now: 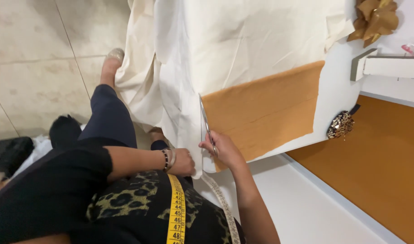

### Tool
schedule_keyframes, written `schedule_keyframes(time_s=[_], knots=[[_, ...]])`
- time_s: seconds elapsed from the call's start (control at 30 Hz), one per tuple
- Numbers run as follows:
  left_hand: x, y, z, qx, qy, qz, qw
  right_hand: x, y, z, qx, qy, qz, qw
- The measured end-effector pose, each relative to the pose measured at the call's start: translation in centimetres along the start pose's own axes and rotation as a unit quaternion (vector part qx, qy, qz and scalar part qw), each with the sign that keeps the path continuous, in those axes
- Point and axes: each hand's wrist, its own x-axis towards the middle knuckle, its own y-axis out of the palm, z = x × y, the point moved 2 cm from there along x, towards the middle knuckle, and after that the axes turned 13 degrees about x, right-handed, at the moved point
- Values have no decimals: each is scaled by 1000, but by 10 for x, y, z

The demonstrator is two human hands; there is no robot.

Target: Measuring, marking, and cutting fabric on a work surface

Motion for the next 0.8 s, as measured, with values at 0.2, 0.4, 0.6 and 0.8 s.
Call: schedule_keyframes(time_s=[0.2,0.4,0.6,0.8], knots=[[-84,-32,67,-173,-119,232,950,-14,1,16,-53,29,-8,998],[-109,-98,143,-257,-238,215,912,-67,24,77,55,150,-60,985],[-113,-127,168,-361,-446,193,796,-53,50,1,94,117,-454,878],[-106,-133,186,-408,-481,158,759,-8,40,-9,64,186,-588,784]])
